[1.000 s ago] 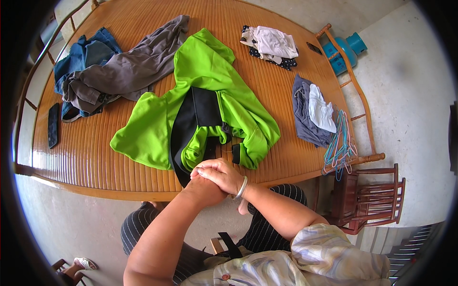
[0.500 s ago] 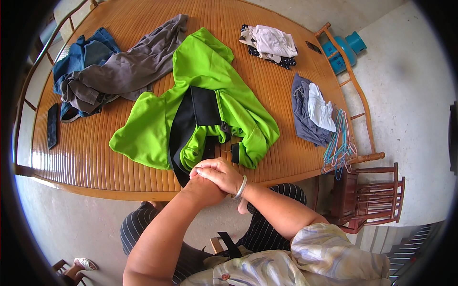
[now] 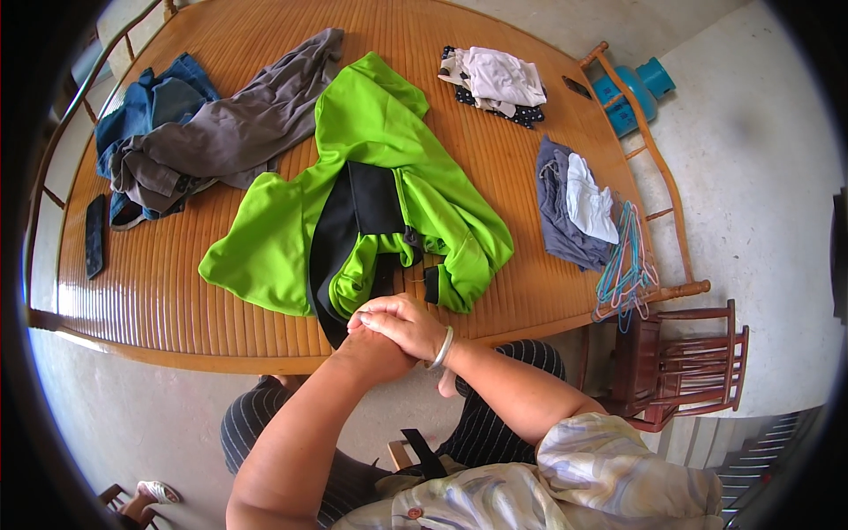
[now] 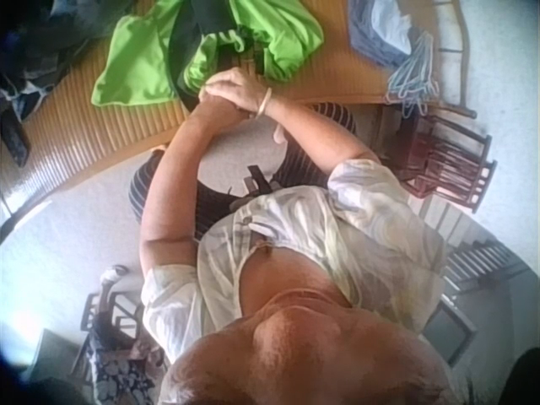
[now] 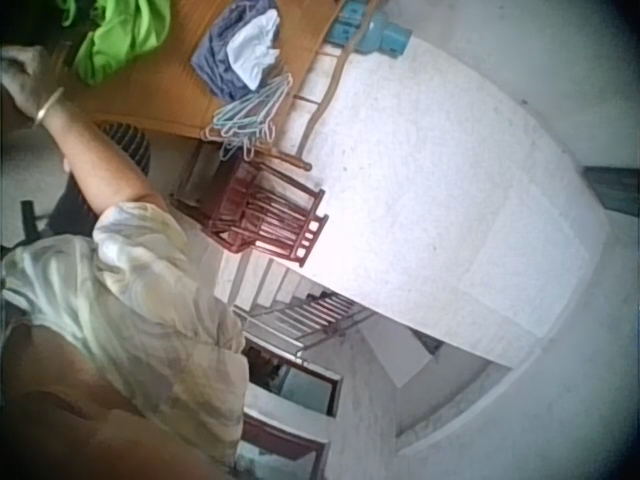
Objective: The person folds a green shirt on a wooden surface by hand, smoothing the fabric and aligning the edges before folding the sleeves and body into a square shape.
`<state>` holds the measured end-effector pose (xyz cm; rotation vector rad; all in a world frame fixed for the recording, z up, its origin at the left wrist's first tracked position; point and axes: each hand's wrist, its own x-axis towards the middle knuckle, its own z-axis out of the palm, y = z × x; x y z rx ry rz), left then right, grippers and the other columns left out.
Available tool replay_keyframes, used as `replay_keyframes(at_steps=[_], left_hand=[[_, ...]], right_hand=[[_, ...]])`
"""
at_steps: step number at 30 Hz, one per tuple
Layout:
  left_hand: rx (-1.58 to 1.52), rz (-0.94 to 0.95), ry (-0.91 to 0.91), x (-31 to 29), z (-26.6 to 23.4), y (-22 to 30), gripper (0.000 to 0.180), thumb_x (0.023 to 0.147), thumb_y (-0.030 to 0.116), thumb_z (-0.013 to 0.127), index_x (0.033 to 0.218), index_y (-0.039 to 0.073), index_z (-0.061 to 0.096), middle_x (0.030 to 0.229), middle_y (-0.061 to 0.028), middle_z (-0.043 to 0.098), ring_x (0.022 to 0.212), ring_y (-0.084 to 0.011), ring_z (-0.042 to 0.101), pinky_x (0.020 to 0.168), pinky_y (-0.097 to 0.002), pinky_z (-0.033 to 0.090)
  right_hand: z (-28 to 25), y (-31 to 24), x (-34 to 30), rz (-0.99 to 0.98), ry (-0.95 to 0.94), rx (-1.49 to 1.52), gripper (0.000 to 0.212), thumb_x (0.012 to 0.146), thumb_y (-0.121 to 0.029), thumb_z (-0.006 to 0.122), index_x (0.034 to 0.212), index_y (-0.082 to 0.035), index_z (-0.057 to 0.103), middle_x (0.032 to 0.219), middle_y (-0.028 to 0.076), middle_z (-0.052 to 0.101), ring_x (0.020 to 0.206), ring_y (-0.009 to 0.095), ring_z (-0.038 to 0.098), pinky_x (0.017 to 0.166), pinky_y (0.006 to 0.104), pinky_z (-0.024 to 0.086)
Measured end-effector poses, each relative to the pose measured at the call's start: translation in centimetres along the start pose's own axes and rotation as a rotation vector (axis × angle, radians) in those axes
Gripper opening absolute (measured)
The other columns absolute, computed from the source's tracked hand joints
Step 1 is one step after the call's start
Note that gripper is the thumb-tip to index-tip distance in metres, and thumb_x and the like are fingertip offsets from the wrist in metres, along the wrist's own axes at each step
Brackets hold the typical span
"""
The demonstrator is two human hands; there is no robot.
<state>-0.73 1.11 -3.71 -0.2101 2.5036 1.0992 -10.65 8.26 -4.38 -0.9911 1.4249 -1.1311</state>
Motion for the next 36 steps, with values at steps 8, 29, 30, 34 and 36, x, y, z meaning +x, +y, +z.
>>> replay_keyframes(at_steps=[8, 29, 30, 34, 36], left_hand=[[0.004, 0.036, 0.034, 0.7, 1.3, -1.2, 0.025, 0.081, 0.024, 0.057, 0.099, 0.008, 0.063, 0.102, -0.015, 0.063, 0.096, -0.0296, 0.06, 0.084, -0.0399, 0.044], [0.117, 0.083, 0.023, 0.5, 0.9, -0.9, 0.026, 0.082, 0.024, 0.057, 0.101, 0.009, 0.063, 0.104, -0.0133, 0.063, 0.098, -0.0288, 0.059, 0.085, -0.0404, 0.043], [0.115, 0.089, 0.018, 0.5, 0.8, -0.9, 0.026, 0.082, 0.025, 0.056, 0.101, 0.009, 0.063, 0.105, -0.0132, 0.063, 0.098, -0.0286, 0.059, 0.085, -0.0403, 0.043], [0.109, 0.085, 0.037, 0.4, 1.0, -0.9, 0.026, 0.082, 0.025, 0.057, 0.101, 0.009, 0.063, 0.104, -0.0128, 0.063, 0.098, -0.0284, 0.059, 0.085, -0.0404, 0.043], [0.112, 0.093, 0.044, 0.4, 1.1, -1.0, 0.026, 0.082, 0.026, 0.057, 0.101, 0.009, 0.063, 0.103, -0.0127, 0.063, 0.097, -0.0284, 0.059, 0.085, -0.0406, 0.043]], right_hand=[[-0.2, -0.1, 0.0, 0.024, -0.03, -0.018, 0.026, 0.089, -0.018, 0.051, 0.09, 0.003, 0.065, 0.087, 0.011, 0.067, 0.086, 0.016, 0.062, 0.082, 0.0279, 0.046], [-0.2, -0.3, 0.0, 0.012, -0.02, -0.041, 0.027, 0.089, -0.019, 0.051, 0.089, 0.003, 0.065, 0.086, 0.011, 0.067, 0.085, 0.016, 0.062, 0.081, 0.0279, 0.046], [-0.2, -0.2, 0.0, 0.014, -0.019, -0.046, 0.027, 0.089, -0.019, 0.051, 0.089, 0.003, 0.065, 0.086, 0.011, 0.067, 0.084, 0.016, 0.062, 0.081, 0.0279, 0.046], [-0.2, -0.3, 0.0, 0.015, -0.019, -0.042, 0.027, 0.088, -0.019, 0.051, 0.089, 0.003, 0.065, 0.085, 0.011, 0.067, 0.084, 0.016, 0.062, 0.081, 0.0279, 0.046], [-0.2, -0.3, 0.0, 0.013, -0.02, -0.04, 0.027, 0.088, -0.019, 0.051, 0.089, 0.003, 0.065, 0.086, 0.011, 0.067, 0.084, 0.016, 0.062, 0.081, 0.0279, 0.046]])
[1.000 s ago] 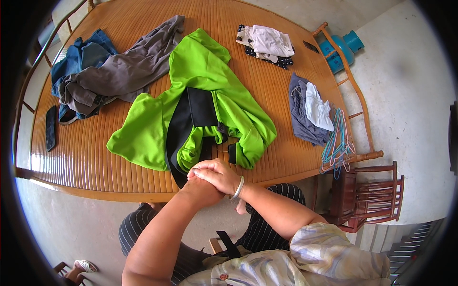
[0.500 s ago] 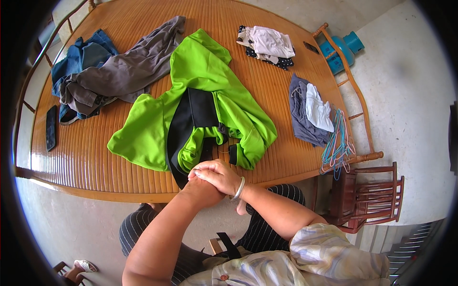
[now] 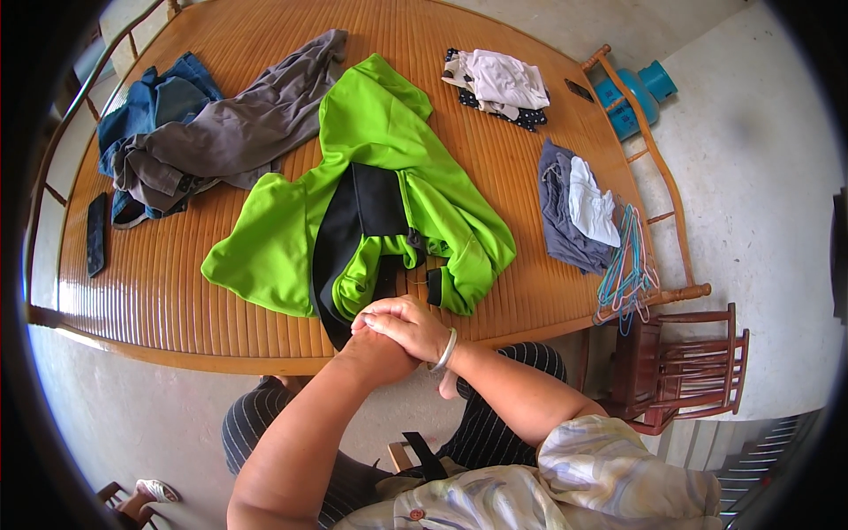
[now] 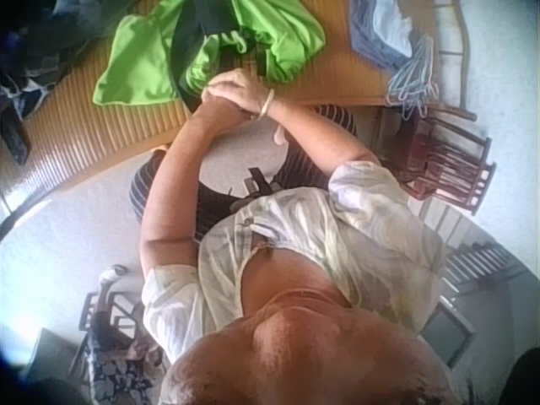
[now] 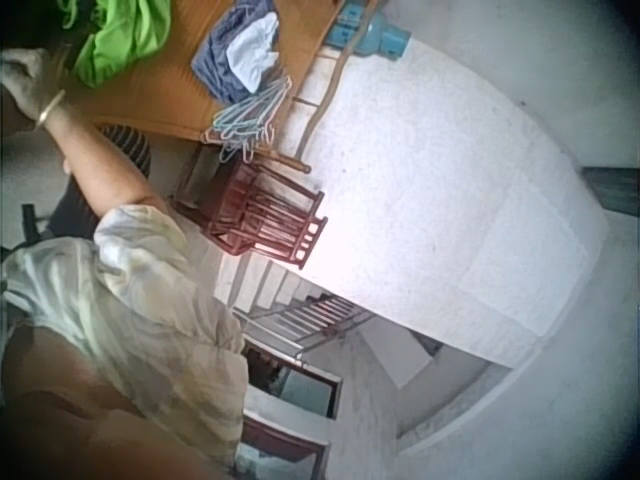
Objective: The person folds a green shirt on a wooden surface by hand, smoothing the fabric and aligning the edges before folding the sleeves and body into a square shape.
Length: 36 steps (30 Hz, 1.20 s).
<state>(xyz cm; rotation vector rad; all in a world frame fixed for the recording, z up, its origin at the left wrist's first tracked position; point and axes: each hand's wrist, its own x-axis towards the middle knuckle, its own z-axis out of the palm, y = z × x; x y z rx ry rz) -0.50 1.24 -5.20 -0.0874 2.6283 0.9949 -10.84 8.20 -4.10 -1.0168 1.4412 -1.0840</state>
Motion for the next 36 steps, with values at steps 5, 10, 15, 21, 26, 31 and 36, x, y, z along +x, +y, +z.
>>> replay_keyframes(at_steps=[5, 10, 15, 21, 26, 31, 36], left_hand=[[0.026, 0.0, -0.018, 0.2, 0.2, -0.1, 0.026, 0.081, 0.026, 0.057, 0.1, 0.009, 0.063, 0.103, -0.0125, 0.063, 0.096, -0.0283, 0.06, 0.084, -0.0409, 0.043], [0.004, -0.024, -0.013, 0.0, -0.2, 0.2, 0.027, 0.081, 0.027, 0.058, 0.1, 0.009, 0.063, 0.103, -0.0126, 0.063, 0.097, -0.0285, 0.059, 0.084, -0.041, 0.043], [-0.016, -0.048, 0.018, -0.1, -0.6, 0.6, 0.029, 0.081, 0.029, 0.058, 0.102, 0.009, 0.063, 0.104, -0.0129, 0.063, 0.099, -0.0287, 0.059, 0.085, -0.0409, 0.043], [0.014, -0.049, -0.031, 0.3, 0.2, -0.2, 0.031, 0.082, 0.031, 0.057, 0.104, 0.01, 0.063, 0.107, -0.0128, 0.062, 0.101, -0.0284, 0.058, 0.087, -0.0408, 0.043], [-0.017, -0.031, -0.008, 0.3, 0.1, 0.0, 0.032, 0.082, 0.032, 0.057, 0.104, 0.01, 0.063, 0.107, -0.0127, 0.062, 0.101, -0.0283, 0.058, 0.087, -0.0408, 0.043], [-0.045, -0.022, 0.01, 0.2, 0.4, -0.2, 0.033, 0.082, 0.032, 0.057, 0.105, 0.01, 0.063, 0.108, -0.0127, 0.062, 0.102, -0.0283, 0.057, 0.087, -0.0408, 0.043], [-0.077, -0.02, 0.037, 0.2, 0.7, -0.3, 0.033, 0.082, 0.033, 0.057, 0.105, 0.01, 0.063, 0.108, -0.0126, 0.062, 0.102, -0.0282, 0.057, 0.087, -0.0408, 0.042]], right_hand=[[0.4, 0.4, 0.1, -0.059, 0.057, 0.019, 0.028, 0.087, -0.022, 0.051, 0.083, 0.003, 0.065, 0.078, 0.008, 0.066, 0.074, 0.013, 0.061, 0.071, 0.0263, 0.047], [0.4, 0.2, 0.0, -0.052, 0.057, 0.009, 0.028, 0.087, -0.022, 0.052, 0.083, 0.003, 0.065, 0.078, 0.009, 0.066, 0.074, 0.013, 0.061, 0.071, 0.0265, 0.047], [0.3, 0.3, 0.0, -0.05, 0.055, 0.016, 0.029, 0.087, -0.023, 0.052, 0.084, 0.002, 0.065, 0.078, 0.008, 0.066, 0.074, 0.012, 0.061, 0.071, 0.0264, 0.047], [0.4, 0.4, 0.0, -0.04, 0.047, 0.021, 0.029, 0.088, -0.023, 0.051, 0.084, 0.002, 0.065, 0.079, 0.008, 0.066, 0.075, 0.012, 0.06, 0.071, 0.0261, 0.047], [0.3, 0.2, -0.1, -0.029, 0.045, 0.022, 0.029, 0.088, -0.023, 0.051, 0.084, 0.002, 0.065, 0.079, 0.008, 0.066, 0.075, 0.012, 0.06, 0.072, 0.026, 0.047], [0.0, 0.0, -0.1, 0.023, -0.015, 0.015, 0.028, 0.09, -0.021, 0.051, 0.091, 0.003, 0.065, 0.088, 0.01, 0.067, 0.086, 0.015, 0.061, 0.081, 0.0274, 0.046], [0.1, 0.1, -0.1, 0.006, -0.006, 0.01, 0.028, 0.09, -0.02, 0.051, 0.091, 0.003, 0.065, 0.088, 0.01, 0.067, 0.085, 0.015, 0.062, 0.081, 0.0274, 0.046]])
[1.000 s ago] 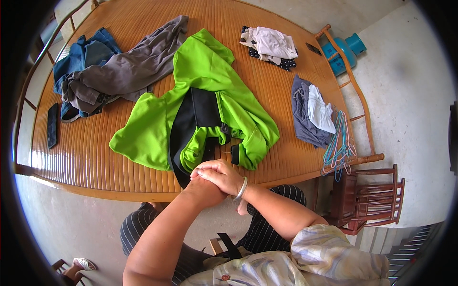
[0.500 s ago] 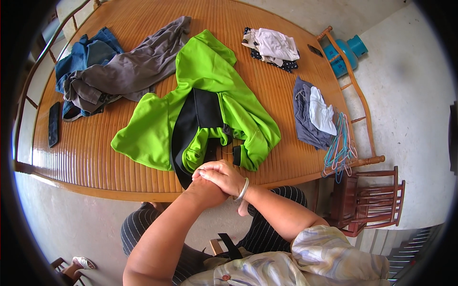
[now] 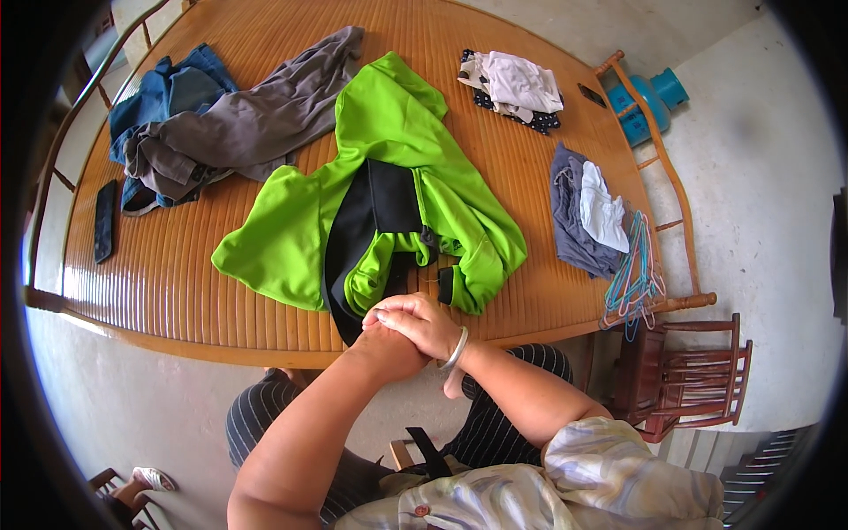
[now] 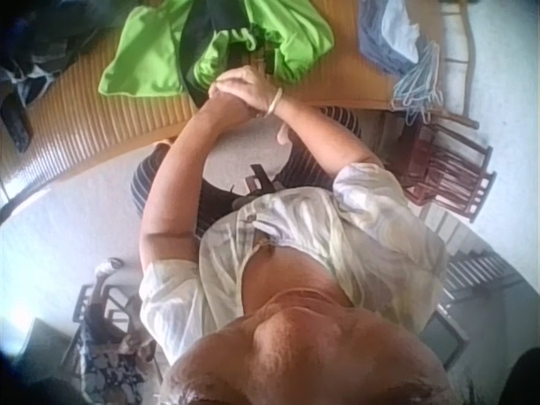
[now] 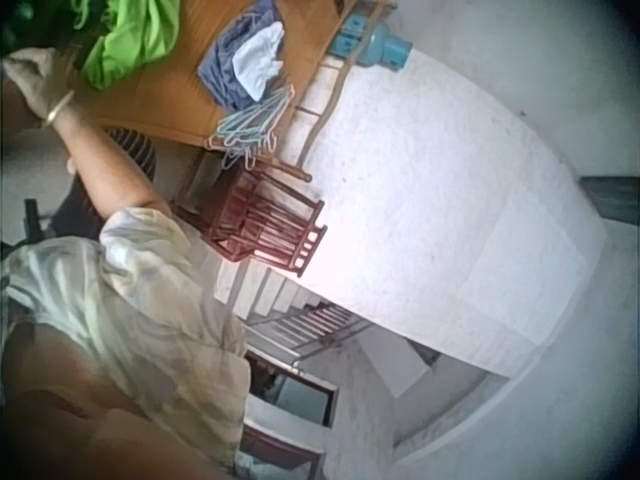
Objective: The person folds a green shirt on a wooden surface by hand, smoothing the fabric and aligning the edges before folding the sleeves and body into a square shape.
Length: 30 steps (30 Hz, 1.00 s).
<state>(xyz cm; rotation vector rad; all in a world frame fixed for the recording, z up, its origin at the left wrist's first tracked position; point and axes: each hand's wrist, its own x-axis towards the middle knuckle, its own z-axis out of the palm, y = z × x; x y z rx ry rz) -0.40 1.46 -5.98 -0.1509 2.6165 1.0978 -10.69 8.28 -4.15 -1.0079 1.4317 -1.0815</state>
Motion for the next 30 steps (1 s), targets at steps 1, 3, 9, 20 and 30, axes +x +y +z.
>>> replay_keyframes(at_steps=[1, 3, 9, 20, 30], left_hand=[[-0.001, 0.0, 0.0, 0.0, -0.2, 0.2, 0.033, 0.082, 0.033, 0.057, 0.105, 0.01, 0.063, 0.108, -0.0126, 0.062, 0.102, -0.0282, 0.057, 0.087, -0.0408, 0.042], [0.019, -0.031, -0.052, 0.0, -1.0, 1.0, 0.035, 0.082, 0.035, 0.058, 0.106, 0.01, 0.063, 0.109, -0.0126, 0.062, 0.104, -0.0281, 0.056, 0.088, -0.0403, 0.042], [0.054, -0.052, -0.051, -0.2, -1.0, 1.0, 0.035, 0.081, 0.034, 0.059, 0.106, 0.01, 0.063, 0.108, -0.0132, 0.062, 0.103, -0.0285, 0.057, 0.09, -0.04, 0.042], [-0.059, -0.256, 0.405, 0.0, -3.3, 0.8, 0.032, 0.073, 0.026, 0.063, 0.098, 0.005, 0.06, 0.097, -0.015, 0.062, 0.092, -0.0297, 0.06, 0.08, -0.0386, 0.049], [0.104, -0.635, 0.848, -0.3, -5.5, -0.1, 0.078, 0.068, 0.022, 0.07, 0.131, -0.001, 0.031, 0.134, -0.027, 0.029, 0.122, -0.0405, 0.034, 0.097, -0.0449, 0.037]], right_hand=[[-0.1, 0.1, 0.0, -0.001, 0.003, -0.001, 0.028, 0.089, -0.02, 0.05, 0.091, 0.003, 0.065, 0.088, 0.01, 0.067, 0.084, 0.015, 0.062, 0.081, 0.0274, 0.046], [-0.2, 0.1, -0.1, -0.003, 0.007, -0.013, 0.028, 0.089, -0.02, 0.05, 0.091, 0.003, 0.065, 0.088, 0.01, 0.067, 0.084, 0.015, 0.062, 0.081, 0.0275, 0.046], [-0.1, -0.6, 0.0, -0.009, -0.003, -0.028, 0.027, 0.089, -0.02, 0.05, 0.09, 0.003, 0.065, 0.087, 0.009, 0.067, 0.084, 0.015, 0.061, 0.081, 0.0276, 0.046], [-2.7, -1.9, 0.6, -0.297, 0.404, -0.23, 0.033, 0.083, -0.005, 0.061, 0.115, 0.0, 0.054, 0.087, 0.006, 0.063, 0.084, 0.013, 0.06, 0.073, 0.0254, 0.051], [-8.5, 1.6, -0.4, 0.059, 0.622, -0.844, 0.06, 0.068, -0.013, 0.075, 0.119, 0.004, 0.048, 0.097, 0.019, 0.062, 0.078, 0.019, 0.062, 0.069, 0.0298, 0.05]])
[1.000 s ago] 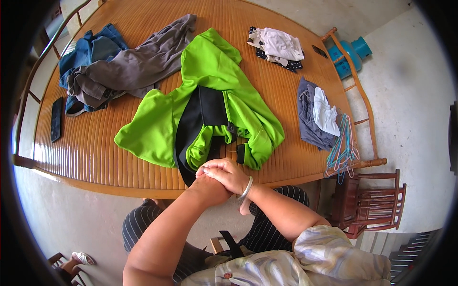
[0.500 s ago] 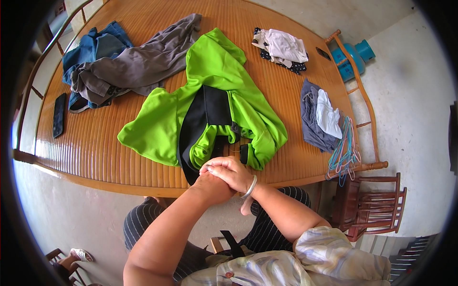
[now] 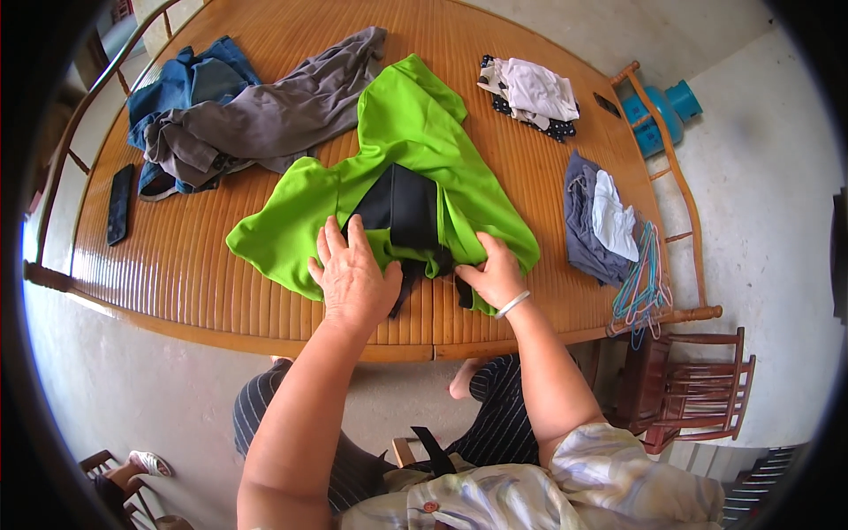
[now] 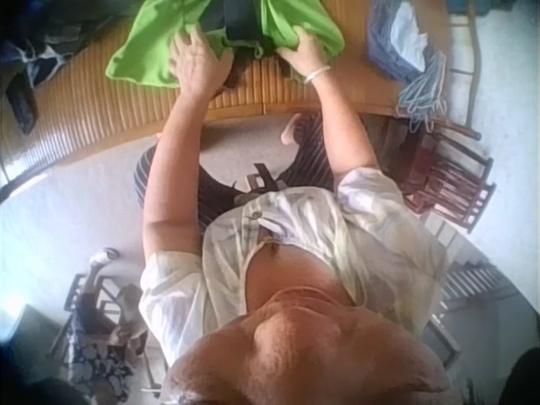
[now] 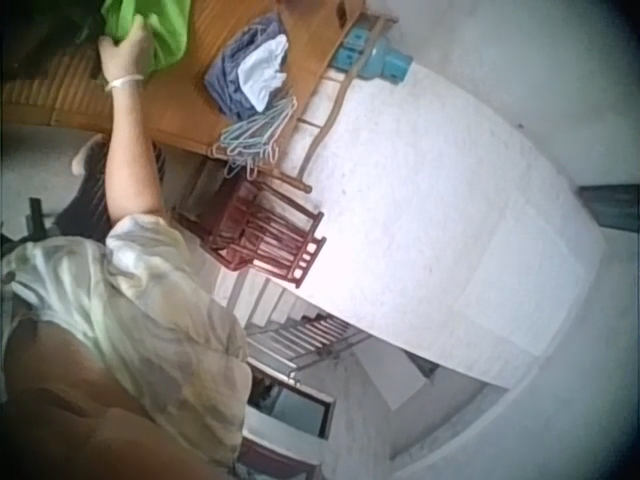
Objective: The person folds a green shirt on a wooden surface by hand, smoothing the fabric and aligning the edges before folding the sleeves and body into a square shape.
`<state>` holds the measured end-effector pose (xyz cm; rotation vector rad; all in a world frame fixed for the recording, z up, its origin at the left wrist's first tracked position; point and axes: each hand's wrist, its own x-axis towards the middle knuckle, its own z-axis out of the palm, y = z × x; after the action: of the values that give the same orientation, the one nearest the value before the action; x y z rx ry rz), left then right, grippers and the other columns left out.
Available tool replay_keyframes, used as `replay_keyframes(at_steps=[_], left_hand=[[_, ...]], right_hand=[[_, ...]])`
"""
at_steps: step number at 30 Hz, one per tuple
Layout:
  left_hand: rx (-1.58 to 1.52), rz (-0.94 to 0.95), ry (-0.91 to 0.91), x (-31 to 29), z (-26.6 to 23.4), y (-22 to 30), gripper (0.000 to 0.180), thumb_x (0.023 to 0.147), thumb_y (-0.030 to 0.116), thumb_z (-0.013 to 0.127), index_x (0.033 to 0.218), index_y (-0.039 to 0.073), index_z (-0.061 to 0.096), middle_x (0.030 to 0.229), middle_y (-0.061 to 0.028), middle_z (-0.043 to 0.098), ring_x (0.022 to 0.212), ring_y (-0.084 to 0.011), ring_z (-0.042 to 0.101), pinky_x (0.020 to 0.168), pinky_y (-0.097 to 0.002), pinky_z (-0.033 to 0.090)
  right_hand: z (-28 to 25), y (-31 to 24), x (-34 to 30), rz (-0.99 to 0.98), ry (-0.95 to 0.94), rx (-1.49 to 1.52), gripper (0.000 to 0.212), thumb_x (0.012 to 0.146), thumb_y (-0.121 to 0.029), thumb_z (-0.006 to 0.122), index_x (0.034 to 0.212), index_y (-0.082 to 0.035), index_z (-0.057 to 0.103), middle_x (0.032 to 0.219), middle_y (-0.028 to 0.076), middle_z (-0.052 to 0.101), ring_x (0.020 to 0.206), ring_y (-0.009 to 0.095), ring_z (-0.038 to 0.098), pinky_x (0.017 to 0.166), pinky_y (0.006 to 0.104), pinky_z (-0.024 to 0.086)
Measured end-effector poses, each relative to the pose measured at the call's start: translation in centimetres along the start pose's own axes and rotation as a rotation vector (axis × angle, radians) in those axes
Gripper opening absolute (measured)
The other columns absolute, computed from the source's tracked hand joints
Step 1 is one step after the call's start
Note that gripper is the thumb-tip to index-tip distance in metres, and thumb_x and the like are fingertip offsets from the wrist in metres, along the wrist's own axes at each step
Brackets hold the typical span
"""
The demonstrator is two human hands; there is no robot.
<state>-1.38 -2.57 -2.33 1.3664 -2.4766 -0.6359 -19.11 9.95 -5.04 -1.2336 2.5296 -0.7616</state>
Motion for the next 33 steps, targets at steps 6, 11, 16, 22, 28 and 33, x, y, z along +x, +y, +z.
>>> replay_keyframes(at_steps=[6, 11, 16, 22, 28, 33], left_hand=[[-0.137, -0.045, -0.263, 0.1, 0.3, -1.0, 0.088, 0.069, 0.021, 0.071, 0.136, -0.005, 0.02, 0.124, -0.0276, 0.039, 0.116, -0.0406, 0.04, 0.099, -0.0419, 0.035], [-0.082, 0.059, -0.489, -0.2, 0.2, -0.7, 0.052, 0.067, 0.028, 0.073, 0.107, -0.001, 0.055, 0.095, -0.0209, 0.061, 0.096, -0.0337, 0.058, 0.084, -0.0387, 0.048], [-0.332, 0.034, -0.501, 0.0, 0.5, -0.3, 0.037, 0.062, 0.018, 0.071, 0.091, -0.002, 0.059, 0.086, -0.0232, 0.062, 0.084, -0.0369, 0.06, 0.075, -0.0395, 0.048], [-0.57, -0.014, -0.088, 0.6, -0.5, 0.9, 0.04, 0.062, 0.01, 0.068, 0.097, -0.001, 0.054, 0.091, -0.0224, 0.058, 0.089, -0.0382, 0.056, 0.081, -0.0416, 0.046], [-0.719, 0.221, 0.01, -0.3, -2.8, 1.6, 0.042, 0.056, 0.003, 0.065, 0.097, 0.0, 0.056, 0.09, -0.0201, 0.056, 0.087, -0.0366, 0.055, 0.079, -0.0399, 0.045], [-0.637, 0.11, 0.055, -0.1, -1.3, 1.2, 0.033, 0.056, -0.008, 0.056, 0.088, 0.0, 0.054, 0.086, -0.0204, 0.057, 0.084, -0.0392, 0.054, 0.076, -0.0403, 0.046]], right_hand=[[-2.6, 0.6, 0.5, -0.141, 0.29, 0.654, 0.023, 0.073, 0.002, 0.067, 0.094, 0.004, 0.06, 0.099, 0.006, 0.058, 0.079, 0.01, 0.056, 0.069, 0.0213, 0.045], [-6.2, 0.2, 0.4, -0.318, 0.357, 1.281, 0.032, 0.071, 0.01, 0.051, 0.101, 0.003, 0.057, 0.114, 0.013, 0.054, 0.105, 0.02, 0.052, 0.095, 0.0331, 0.039], [-7.5, 3.1, 0.8, 0.011, 0.394, 1.383, 0.027, 0.073, 0.009, 0.048, 0.098, 0.004, 0.054, 0.102, 0.013, 0.058, 0.095, 0.022, 0.056, 0.09, 0.033, 0.043], [-6.9, 4.3, 1.2, 0.151, 0.608, 1.247, 0.02, 0.077, 0.012, 0.047, 0.094, 0.004, 0.055, 0.092, 0.012, 0.059, 0.084, 0.019, 0.058, 0.079, 0.0291, 0.048], [-8.2, 3.8, 1.3, -0.016, 0.742, 1.235, 0.028, 0.078, 0.011, 0.044, 0.102, 0.004, 0.055, 0.097, 0.012, 0.059, 0.086, 0.019, 0.058, 0.084, 0.0317, 0.047], [-6.6, 6.6, 1.6, 0.157, 0.569, 0.414, 0.045, 0.069, 0.004, 0.057, 0.114, 0.001, 0.054, 0.109, 0.014, 0.054, 0.099, 0.023, 0.054, 0.088, 0.0311, 0.042]])
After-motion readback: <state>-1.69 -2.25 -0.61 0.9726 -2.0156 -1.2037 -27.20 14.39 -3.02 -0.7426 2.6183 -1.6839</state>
